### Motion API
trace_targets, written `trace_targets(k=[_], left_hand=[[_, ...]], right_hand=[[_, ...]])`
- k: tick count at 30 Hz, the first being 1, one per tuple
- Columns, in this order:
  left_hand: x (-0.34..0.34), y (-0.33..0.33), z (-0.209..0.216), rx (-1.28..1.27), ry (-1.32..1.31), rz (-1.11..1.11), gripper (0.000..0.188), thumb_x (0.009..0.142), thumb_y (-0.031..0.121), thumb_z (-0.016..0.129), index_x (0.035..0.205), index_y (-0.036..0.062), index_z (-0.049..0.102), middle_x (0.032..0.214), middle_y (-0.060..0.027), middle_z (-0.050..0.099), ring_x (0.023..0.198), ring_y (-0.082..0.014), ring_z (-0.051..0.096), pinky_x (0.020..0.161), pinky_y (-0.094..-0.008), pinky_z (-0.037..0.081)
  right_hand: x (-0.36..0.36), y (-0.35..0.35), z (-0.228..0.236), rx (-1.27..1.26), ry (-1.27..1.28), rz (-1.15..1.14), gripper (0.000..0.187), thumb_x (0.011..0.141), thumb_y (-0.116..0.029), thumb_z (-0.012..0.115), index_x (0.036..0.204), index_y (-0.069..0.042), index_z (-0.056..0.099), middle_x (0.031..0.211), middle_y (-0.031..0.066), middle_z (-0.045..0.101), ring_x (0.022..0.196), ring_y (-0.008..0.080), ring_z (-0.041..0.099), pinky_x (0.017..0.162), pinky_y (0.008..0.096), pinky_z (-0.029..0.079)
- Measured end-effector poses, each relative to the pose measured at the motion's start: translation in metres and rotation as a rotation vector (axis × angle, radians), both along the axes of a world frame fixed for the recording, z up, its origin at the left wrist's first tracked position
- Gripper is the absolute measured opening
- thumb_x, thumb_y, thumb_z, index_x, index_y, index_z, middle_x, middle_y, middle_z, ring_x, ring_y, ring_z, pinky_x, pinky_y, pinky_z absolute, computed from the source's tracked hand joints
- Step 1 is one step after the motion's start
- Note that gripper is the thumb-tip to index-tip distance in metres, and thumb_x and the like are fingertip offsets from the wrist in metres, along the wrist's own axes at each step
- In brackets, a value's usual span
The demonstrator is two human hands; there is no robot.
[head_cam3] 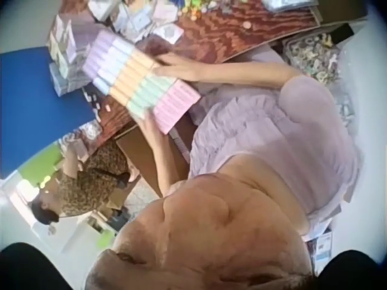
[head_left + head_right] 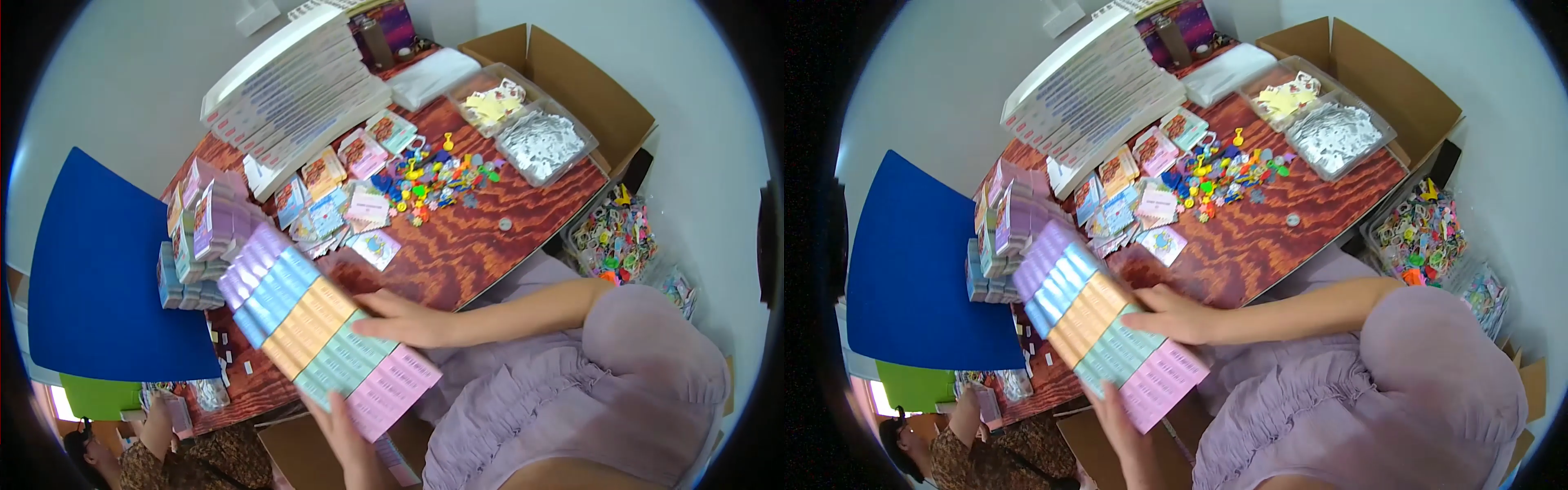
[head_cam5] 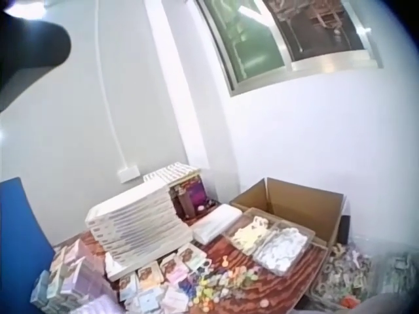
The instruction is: Packaging sets of colorful booklets into plastic bags and placing them into a shipping box.
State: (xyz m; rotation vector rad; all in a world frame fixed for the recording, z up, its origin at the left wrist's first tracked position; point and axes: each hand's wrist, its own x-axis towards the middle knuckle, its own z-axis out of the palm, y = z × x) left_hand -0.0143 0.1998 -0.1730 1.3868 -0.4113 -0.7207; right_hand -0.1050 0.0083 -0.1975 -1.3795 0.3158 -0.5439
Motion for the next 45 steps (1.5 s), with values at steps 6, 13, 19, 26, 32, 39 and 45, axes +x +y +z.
trace_targets(k=[6,13,19,26,32,39,45], left_hand=[[-0.046,-0.096,-0.06,-0.107,0.143,-0.113,0.062,0.097,0.009,0.044,0.15,0.0039,0.011,0.148,-0.0136,0.03,0.13,-0.0207,0.038,0.106,-0.0325,0.032],[-0.055,-0.122,-0.069,-0.137,0.125,-0.02,0.055,0.096,0.014,0.046,0.146,0.0031,0.024,0.134,-0.0143,0.046,0.116,-0.0207,0.053,0.095,-0.0319,0.044],[-0.06,-0.116,-0.058,0.027,0.195,0.049,0.045,0.097,0.018,0.046,0.138,0.0005,0.038,0.126,-0.0126,0.054,0.113,-0.0184,0.053,0.093,-0.0295,0.044],[-0.058,-0.107,-0.061,0.075,0.273,0.066,0.055,0.097,0.014,0.045,0.146,-0.0021,0.024,0.135,-0.0154,0.046,0.117,-0.021,0.049,0.098,-0.0315,0.04],[-0.054,-0.108,-0.061,0.133,0.32,0.093,0.052,0.097,0.014,0.047,0.143,-0.0015,0.03,0.13,-0.0144,0.049,0.112,-0.0198,0.051,0.095,-0.0312,0.041],[-0.05,-0.101,-0.058,0.183,0.293,0.06,0.049,0.098,0.018,0.048,0.142,0.0019,0.033,0.124,-0.013,0.053,0.107,-0.0193,0.055,0.087,-0.0305,0.047],[-0.049,-0.102,-0.059,0.19,0.323,0.079,0.048,0.097,0.017,0.049,0.141,0.0016,0.034,0.123,-0.0128,0.054,0.105,-0.0194,0.056,0.087,-0.0314,0.048]], right_hand=[[-0.056,-0.075,-0.061,-0.105,0.342,-0.141,0.062,0.091,-0.047,0.054,0.129,0.002,0.051,0.124,0.0257,0.052,0.114,0.0334,0.053,0.095,0.0395,0.042],[-0.084,-0.191,0.007,-0.505,0.542,0.118,0.03,0.087,-0.035,0.061,0.096,-0.007,0.07,0.082,0.0111,0.069,0.077,0.0217,0.066,0.074,0.0349,0.05],[-0.048,-0.433,-0.001,-1.03,0.972,-0.535,0.048,0.069,-0.047,0.072,0.096,-0.007,0.07,0.093,0.0139,0.07,0.091,0.0275,0.066,0.08,0.0382,0.051],[-0.048,-0.525,-0.046,-1.049,1.261,-0.274,0.067,0.059,-0.044,0.081,0.113,-0.009,0.065,0.107,0.0162,0.067,0.1,0.029,0.064,0.084,0.0384,0.05],[-0.05,-0.542,-0.063,-1.039,0.976,-0.203,0.027,0.067,-0.03,0.074,0.082,-0.008,0.069,0.081,0.0116,0.067,0.076,0.0279,0.063,0.067,0.0408,0.049],[-0.043,-0.503,-0.019,-1.513,1.013,-0.273,0.013,0.077,-0.021,0.064,0.075,-0.008,0.069,0.077,0.012,0.067,0.075,0.0315,0.065,0.066,0.0444,0.05],[-0.047,-0.493,0.004,-1.761,0.964,-0.502,0.013,0.073,-0.011,0.058,0.07,-0.004,0.068,0.074,0.0153,0.067,0.075,0.0314,0.067,0.065,0.0444,0.052]])
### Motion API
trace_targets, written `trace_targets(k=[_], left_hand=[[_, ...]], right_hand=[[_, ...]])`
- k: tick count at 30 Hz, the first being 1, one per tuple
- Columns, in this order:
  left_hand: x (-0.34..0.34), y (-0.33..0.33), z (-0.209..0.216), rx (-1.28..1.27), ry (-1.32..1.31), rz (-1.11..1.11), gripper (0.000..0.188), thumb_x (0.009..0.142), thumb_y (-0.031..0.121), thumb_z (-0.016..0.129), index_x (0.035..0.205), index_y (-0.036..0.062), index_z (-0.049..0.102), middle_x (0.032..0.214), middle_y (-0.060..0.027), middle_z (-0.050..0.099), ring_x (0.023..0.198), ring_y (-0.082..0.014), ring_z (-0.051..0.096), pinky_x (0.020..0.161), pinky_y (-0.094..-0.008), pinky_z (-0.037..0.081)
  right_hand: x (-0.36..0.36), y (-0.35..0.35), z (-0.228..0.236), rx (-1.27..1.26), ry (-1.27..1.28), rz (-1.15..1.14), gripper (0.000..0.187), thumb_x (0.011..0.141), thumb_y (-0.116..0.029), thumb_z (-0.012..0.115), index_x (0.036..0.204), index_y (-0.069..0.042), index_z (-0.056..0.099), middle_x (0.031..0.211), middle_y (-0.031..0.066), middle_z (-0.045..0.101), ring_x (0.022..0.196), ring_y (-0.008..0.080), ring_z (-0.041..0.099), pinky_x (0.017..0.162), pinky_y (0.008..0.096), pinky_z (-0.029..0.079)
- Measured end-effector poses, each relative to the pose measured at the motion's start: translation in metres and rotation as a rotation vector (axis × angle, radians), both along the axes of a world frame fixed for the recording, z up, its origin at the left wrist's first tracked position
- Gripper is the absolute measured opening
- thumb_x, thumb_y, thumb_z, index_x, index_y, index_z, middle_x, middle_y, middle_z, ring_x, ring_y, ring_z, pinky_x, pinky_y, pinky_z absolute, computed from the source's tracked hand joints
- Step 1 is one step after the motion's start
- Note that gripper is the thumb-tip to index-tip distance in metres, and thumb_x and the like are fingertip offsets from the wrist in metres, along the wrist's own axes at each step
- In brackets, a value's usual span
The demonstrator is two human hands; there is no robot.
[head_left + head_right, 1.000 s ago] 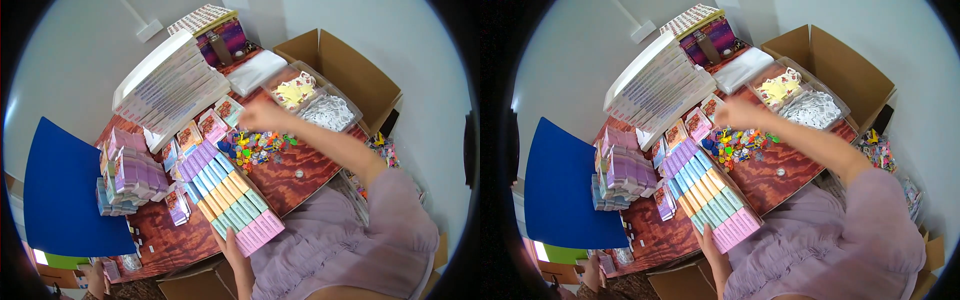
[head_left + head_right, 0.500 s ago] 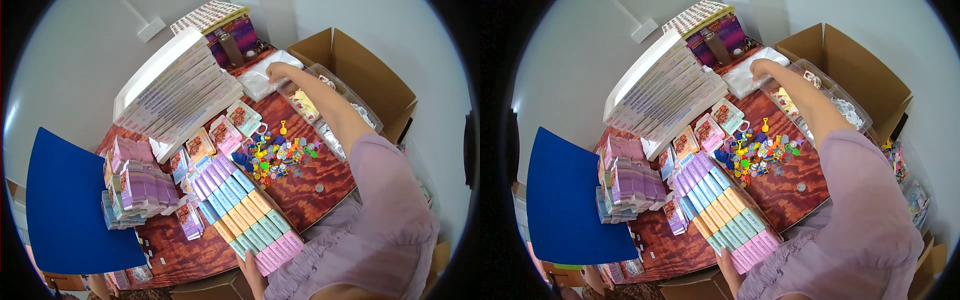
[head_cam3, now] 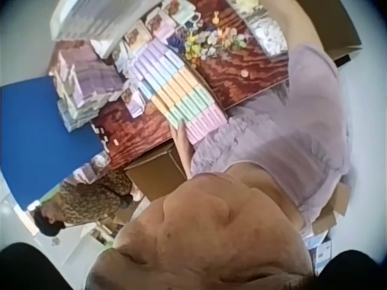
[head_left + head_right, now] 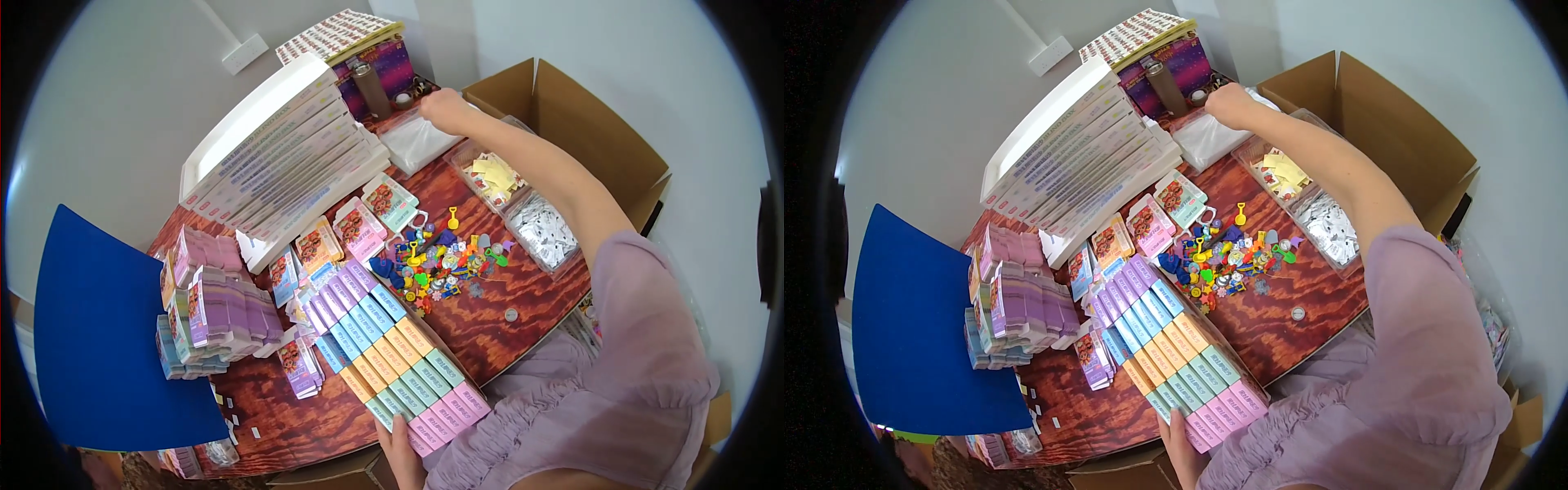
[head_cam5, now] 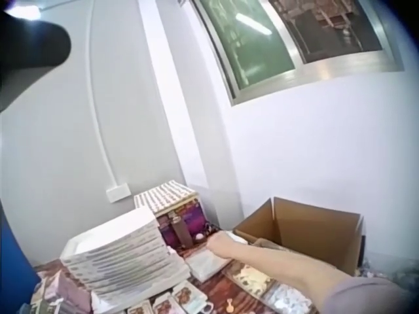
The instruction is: Packaging sets of colorful booklets into plastic bags and placing them into a shipping box.
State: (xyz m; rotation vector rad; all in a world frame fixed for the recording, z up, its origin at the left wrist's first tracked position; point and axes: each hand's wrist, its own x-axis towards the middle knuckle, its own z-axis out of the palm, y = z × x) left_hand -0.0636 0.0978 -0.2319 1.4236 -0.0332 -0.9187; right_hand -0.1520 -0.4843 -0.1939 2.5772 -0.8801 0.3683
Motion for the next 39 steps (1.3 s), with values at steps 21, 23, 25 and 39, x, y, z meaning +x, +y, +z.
trace_targets(k=[21,23,25,39], left_hand=[[0.053,-0.017,0.058,0.08,-0.761,0.012,0.051,0.095,0.012,0.048,0.142,-0.0003,0.033,0.139,-0.0189,0.043,0.127,-0.0265,0.044,0.106,-0.0387,0.035],[0.073,-0.019,0.073,-0.026,-0.832,-0.032,0.044,0.092,0.005,0.052,0.134,-0.003,0.045,0.133,-0.0183,0.05,0.125,-0.0257,0.047,0.105,-0.0367,0.037],[0.082,-0.041,0.105,-0.024,-0.841,-0.198,0.048,0.09,0.002,0.049,0.137,-0.0023,0.041,0.13,-0.0175,0.051,0.119,-0.0241,0.051,0.101,-0.0366,0.039],[0.06,-0.23,0.173,-0.624,-0.803,-0.472,0.054,0.081,0.011,0.071,0.129,-0.0013,0.05,0.105,-0.0083,0.064,0.092,-0.0144,0.06,0.08,-0.028,0.048]], right_hand=[[0.021,-0.041,0.081,0.075,-1.076,-0.025,0.018,0.087,-0.021,0.055,0.083,-0.005,0.059,0.071,0.0102,0.061,0.065,0.023,0.057,0.063,0.0364,0.045],[0.017,-0.028,0.119,0.207,-1.081,0.095,0.017,0.088,-0.02,0.054,0.081,-0.005,0.058,0.069,0.0074,0.059,0.061,0.018,0.055,0.058,0.0325,0.044],[0.008,-0.013,0.151,0.322,-1.076,0.205,0.017,0.09,-0.019,0.053,0.08,-0.005,0.056,0.066,0.0046,0.057,0.057,0.0131,0.052,0.053,0.0285,0.043],[0.016,0.227,0.237,0.702,-0.4,0.72,0.014,0.09,-0.015,0.055,0.08,-0.005,0.053,0.059,0.0022,0.046,0.052,0.0105,0.047,0.045,0.0271,0.036]])
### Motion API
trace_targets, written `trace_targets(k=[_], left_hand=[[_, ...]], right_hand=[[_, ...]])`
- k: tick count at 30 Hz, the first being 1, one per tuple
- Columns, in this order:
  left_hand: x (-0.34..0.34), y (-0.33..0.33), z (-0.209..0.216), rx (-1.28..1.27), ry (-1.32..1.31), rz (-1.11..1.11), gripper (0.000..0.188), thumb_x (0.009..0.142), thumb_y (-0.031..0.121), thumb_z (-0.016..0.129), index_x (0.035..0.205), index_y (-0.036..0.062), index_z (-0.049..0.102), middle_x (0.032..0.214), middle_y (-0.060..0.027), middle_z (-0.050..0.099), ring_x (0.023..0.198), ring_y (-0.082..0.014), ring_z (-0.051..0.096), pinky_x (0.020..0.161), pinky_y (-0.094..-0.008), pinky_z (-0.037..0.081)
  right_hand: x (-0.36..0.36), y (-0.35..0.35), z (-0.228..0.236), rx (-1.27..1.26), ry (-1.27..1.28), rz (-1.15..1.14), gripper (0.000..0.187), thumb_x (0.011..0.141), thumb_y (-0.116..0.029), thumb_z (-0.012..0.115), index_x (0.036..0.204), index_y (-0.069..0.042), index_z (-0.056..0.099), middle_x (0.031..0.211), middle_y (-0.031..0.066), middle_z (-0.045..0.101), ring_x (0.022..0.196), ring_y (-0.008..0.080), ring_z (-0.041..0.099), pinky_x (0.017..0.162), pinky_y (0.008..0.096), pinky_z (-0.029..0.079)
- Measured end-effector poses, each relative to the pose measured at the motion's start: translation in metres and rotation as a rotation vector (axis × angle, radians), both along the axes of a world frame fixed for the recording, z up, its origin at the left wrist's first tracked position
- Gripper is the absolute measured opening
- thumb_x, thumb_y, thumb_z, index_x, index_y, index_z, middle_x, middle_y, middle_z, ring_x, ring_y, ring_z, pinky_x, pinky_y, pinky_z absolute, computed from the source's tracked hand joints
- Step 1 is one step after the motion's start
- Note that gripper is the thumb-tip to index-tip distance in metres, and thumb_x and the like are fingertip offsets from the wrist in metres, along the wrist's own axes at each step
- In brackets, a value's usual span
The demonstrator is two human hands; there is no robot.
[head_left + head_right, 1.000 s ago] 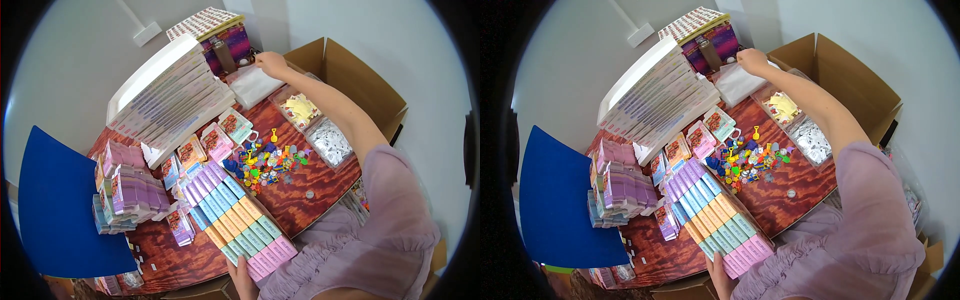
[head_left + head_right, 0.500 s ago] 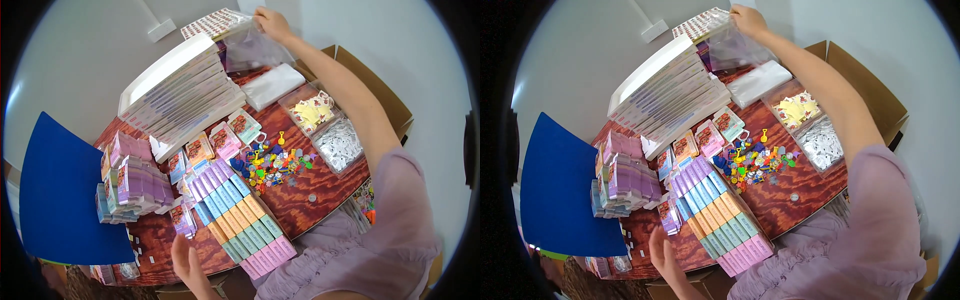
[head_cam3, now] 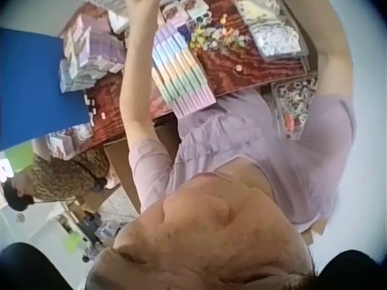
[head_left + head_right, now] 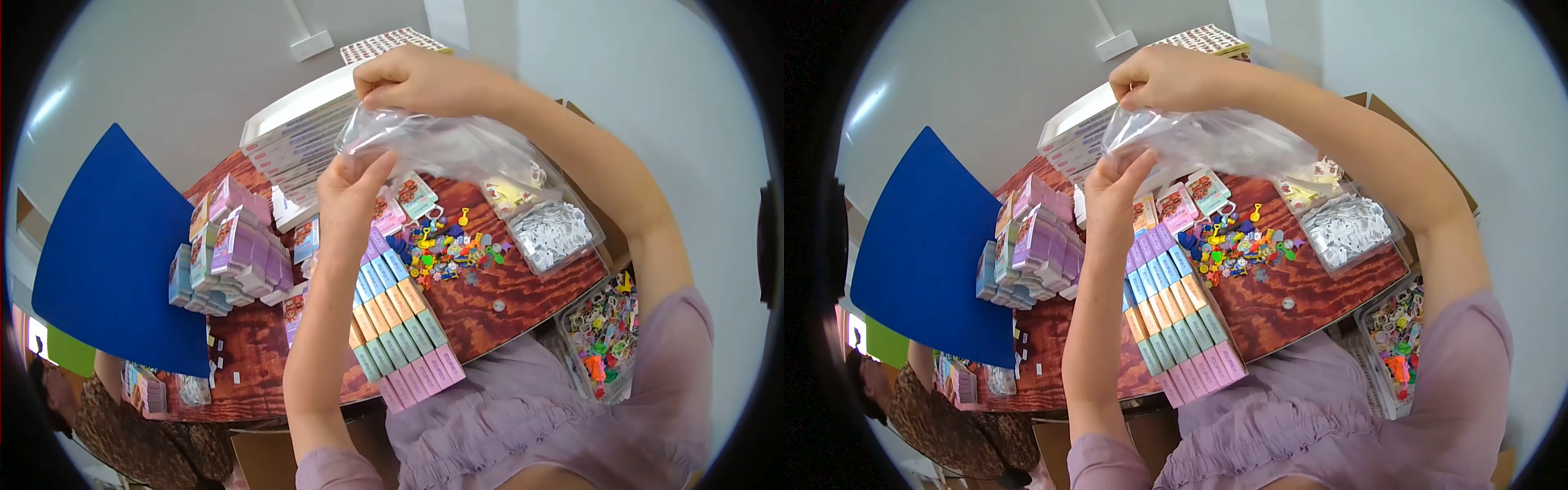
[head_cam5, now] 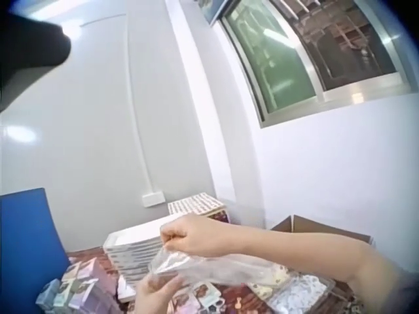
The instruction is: Packaging sets of colorful booklets into plastic bags and placing them into a shipping box.
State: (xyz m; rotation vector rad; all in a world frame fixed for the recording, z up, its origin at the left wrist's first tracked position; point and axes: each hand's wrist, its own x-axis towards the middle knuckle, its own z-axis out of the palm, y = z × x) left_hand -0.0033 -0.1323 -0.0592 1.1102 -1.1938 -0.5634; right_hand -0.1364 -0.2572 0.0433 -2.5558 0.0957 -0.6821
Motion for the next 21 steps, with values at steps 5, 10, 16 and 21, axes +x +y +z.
trace_targets(k=[5,10,16,21], left_hand=[[0.005,0.043,-0.003,0.012,0.062,0.225,0.025,0.088,0.006,0.063,0.111,-0.0045,0.06,0.08,-0.0063,0.067,0.067,-0.0082,0.059,0.062,-0.0211,0.047],[0.05,0.079,-0.004,-0.066,-0.197,0.431,0.016,0.093,0.012,0.057,0.092,-0.0018,0.065,0.067,-0.0056,0.063,0.058,-0.008,0.058,0.057,-0.0225,0.049],[0.089,0.13,-0.001,-0.114,0.354,0.266,0.019,0.094,0.012,0.053,0.106,-0.0006,0.06,0.099,-0.0106,0.064,0.086,-0.0175,0.065,0.068,-0.0269,0.056],[0.107,0.155,0.01,-0.12,0.797,0.293,0.025,0.09,0.006,0.059,0.11,-0.0062,0.05,0.112,-0.0165,0.058,0.103,-0.0322,0.062,0.08,-0.0377,0.059]], right_hand=[[0.021,0.013,-0.012,-0.721,-0.258,-0.185,0.009,0.086,-0.014,0.057,0.083,-0.006,0.055,0.067,0.0114,0.057,0.059,0.028,0.06,0.052,0.0395,0.044],[0.051,0.054,-0.003,-1.01,-0.316,-0.187,0.011,0.081,-0.013,0.06,0.086,-0.004,0.06,0.081,0.0138,0.064,0.076,0.0281,0.063,0.068,0.0409,0.048],[0.065,0.153,-0.063,-0.747,-0.684,0.113,0.045,0.08,-0.016,0.06,0.125,-0.017,0.055,0.125,0.0057,0.052,0.117,0.0252,0.049,0.098,0.0438,0.039],[0.085,0.141,-0.083,-0.861,-0.54,-0.024,0.033,0.081,-0.016,0.059,0.114,-0.016,0.058,0.109,0.0063,0.059,0.104,0.0252,0.055,0.088,0.0399,0.044]])
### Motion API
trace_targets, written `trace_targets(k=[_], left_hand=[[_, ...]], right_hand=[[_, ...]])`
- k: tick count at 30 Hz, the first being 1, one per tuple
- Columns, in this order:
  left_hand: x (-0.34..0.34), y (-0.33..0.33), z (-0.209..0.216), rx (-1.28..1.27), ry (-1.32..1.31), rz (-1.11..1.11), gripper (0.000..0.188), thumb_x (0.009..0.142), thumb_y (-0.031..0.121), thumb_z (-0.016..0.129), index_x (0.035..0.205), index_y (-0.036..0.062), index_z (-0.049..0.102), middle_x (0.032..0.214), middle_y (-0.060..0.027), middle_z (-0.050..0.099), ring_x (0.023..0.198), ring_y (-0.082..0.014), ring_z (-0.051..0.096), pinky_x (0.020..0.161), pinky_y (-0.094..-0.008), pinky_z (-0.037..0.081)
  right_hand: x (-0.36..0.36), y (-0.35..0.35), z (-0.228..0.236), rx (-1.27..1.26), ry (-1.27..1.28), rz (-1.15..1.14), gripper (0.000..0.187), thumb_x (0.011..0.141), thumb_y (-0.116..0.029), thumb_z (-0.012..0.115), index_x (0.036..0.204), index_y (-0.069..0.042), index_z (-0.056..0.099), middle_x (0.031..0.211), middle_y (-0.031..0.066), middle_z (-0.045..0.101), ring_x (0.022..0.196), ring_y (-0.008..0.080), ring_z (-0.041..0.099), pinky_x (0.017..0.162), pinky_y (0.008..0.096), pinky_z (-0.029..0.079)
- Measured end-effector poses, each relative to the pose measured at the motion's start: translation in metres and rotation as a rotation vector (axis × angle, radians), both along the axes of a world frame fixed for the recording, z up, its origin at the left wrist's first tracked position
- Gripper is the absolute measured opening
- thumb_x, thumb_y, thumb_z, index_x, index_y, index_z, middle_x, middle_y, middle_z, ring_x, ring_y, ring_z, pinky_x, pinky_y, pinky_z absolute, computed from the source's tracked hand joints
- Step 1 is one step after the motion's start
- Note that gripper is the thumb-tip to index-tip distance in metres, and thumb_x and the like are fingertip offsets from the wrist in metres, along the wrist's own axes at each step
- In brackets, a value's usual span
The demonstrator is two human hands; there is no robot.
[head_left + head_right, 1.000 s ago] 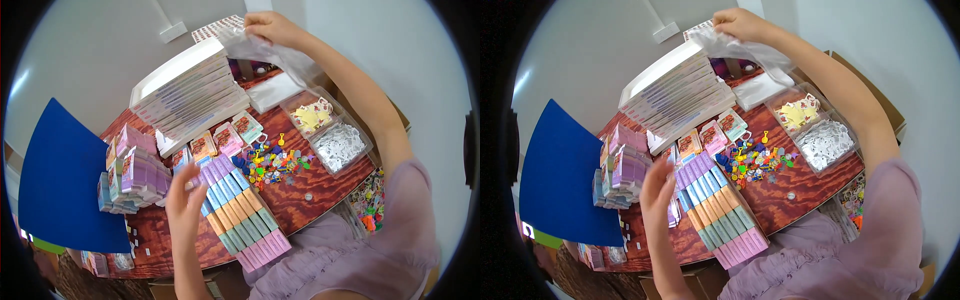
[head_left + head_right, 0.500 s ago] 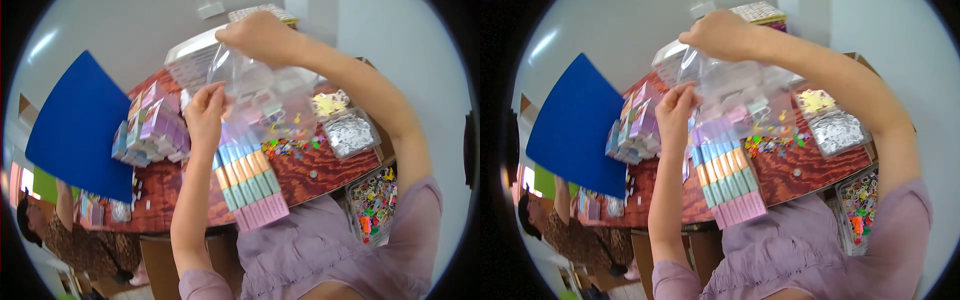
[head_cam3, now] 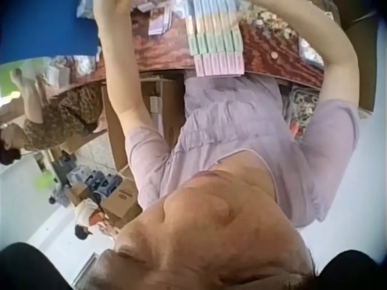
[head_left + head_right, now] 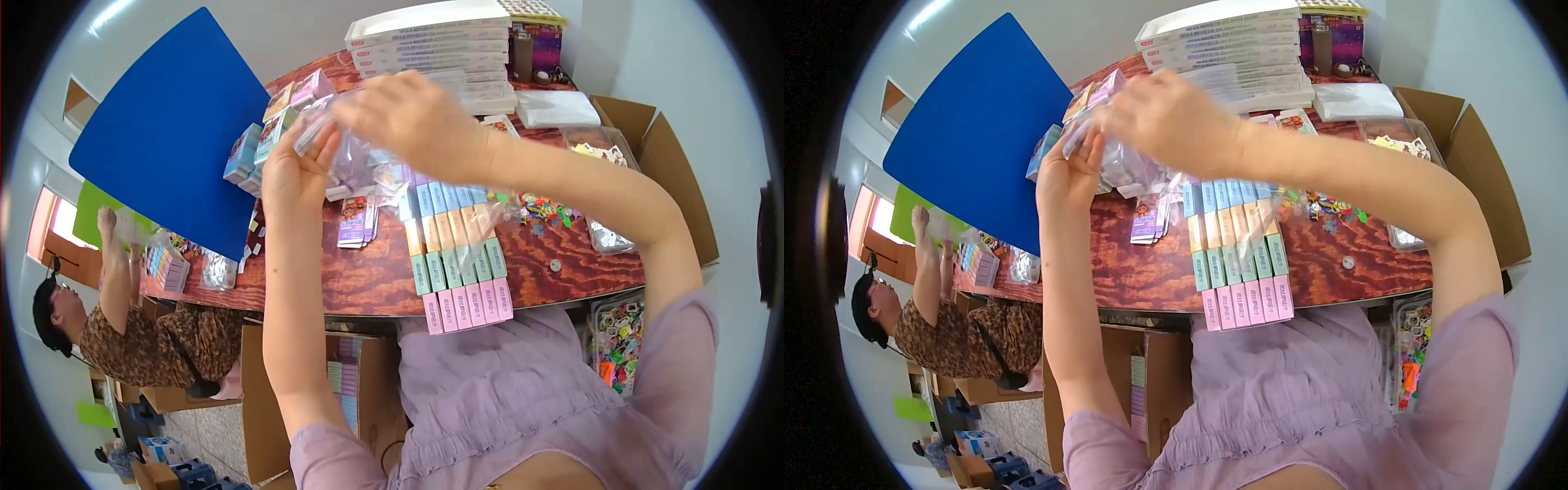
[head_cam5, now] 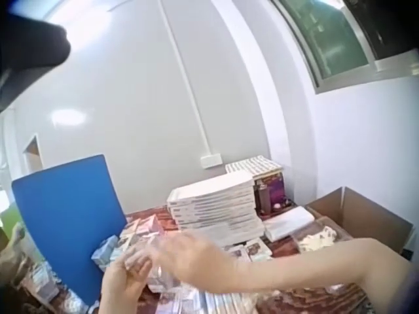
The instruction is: Packaging sets of colorful booklets into plastic bags and placing them into a shipping box.
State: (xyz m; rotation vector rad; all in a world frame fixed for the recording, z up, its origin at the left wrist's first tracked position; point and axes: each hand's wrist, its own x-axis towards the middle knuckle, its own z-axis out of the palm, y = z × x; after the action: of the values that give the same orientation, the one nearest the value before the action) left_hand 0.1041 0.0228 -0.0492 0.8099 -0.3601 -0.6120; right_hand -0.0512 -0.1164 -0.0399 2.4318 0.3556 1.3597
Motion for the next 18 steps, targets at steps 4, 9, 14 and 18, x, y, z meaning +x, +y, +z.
trace_targets(k=[4,9,14,18], left_hand=[[0.012,0.01,0.011,-0.053,0.046,0.057,0.03,0.09,0.003,0.058,0.113,-0.0091,0.043,0.106,-0.0186,0.06,0.1,-0.0338,0.064,0.082,-0.0405,0.059],[0.023,0.014,0.019,-0.134,0.018,-0.04,0.02,0.094,0.005,0.053,0.108,-0.0074,0.048,0.105,-0.0218,0.062,0.101,-0.0338,0.064,0.083,-0.0406,0.059],[0.02,0.011,0.032,-0.151,0.021,-0.045,0.016,0.094,0.006,0.052,0.105,-0.0064,0.051,0.106,-0.0216,0.062,0.103,-0.033,0.064,0.083,-0.0396,0.059],[0.018,0.016,0.033,-0.129,0.023,0.025,0.018,0.094,0.005,0.054,0.108,-0.0054,0.051,0.112,-0.0177,0.059,0.11,-0.0329,0.059,0.09,-0.0429,0.055]], right_hand=[[0.025,-0.041,0.022,0.366,0.097,0.105,0.016,0.083,-0.013,0.058,0.097,-0.005,0.057,0.081,0.0108,0.061,0.08,0.0279,0.06,0.072,0.0369,0.047],[0.033,-0.016,0.057,0.649,0.147,0.248,0.023,0.085,-0.019,0.06,0.097,0.0,0.054,0.082,0.0155,0.061,0.084,0.0317,0.06,0.075,0.0393,0.047],[0.046,-0.003,0.039,0.32,-0.212,0.282,0.028,0.087,-0.024,0.061,0.1,-0.001,0.057,0.084,0.0161,0.063,0.084,0.0355,0.062,0.08,0.0403,0.049],[0.046,-0.029,0.037,0.508,0.052,0.158,0.021,0.085,-0.021,0.063,0.091,-0.001,0.06,0.077,0.014,0.063,0.076,0.0335,0.062,0.074,0.04,0.049]])
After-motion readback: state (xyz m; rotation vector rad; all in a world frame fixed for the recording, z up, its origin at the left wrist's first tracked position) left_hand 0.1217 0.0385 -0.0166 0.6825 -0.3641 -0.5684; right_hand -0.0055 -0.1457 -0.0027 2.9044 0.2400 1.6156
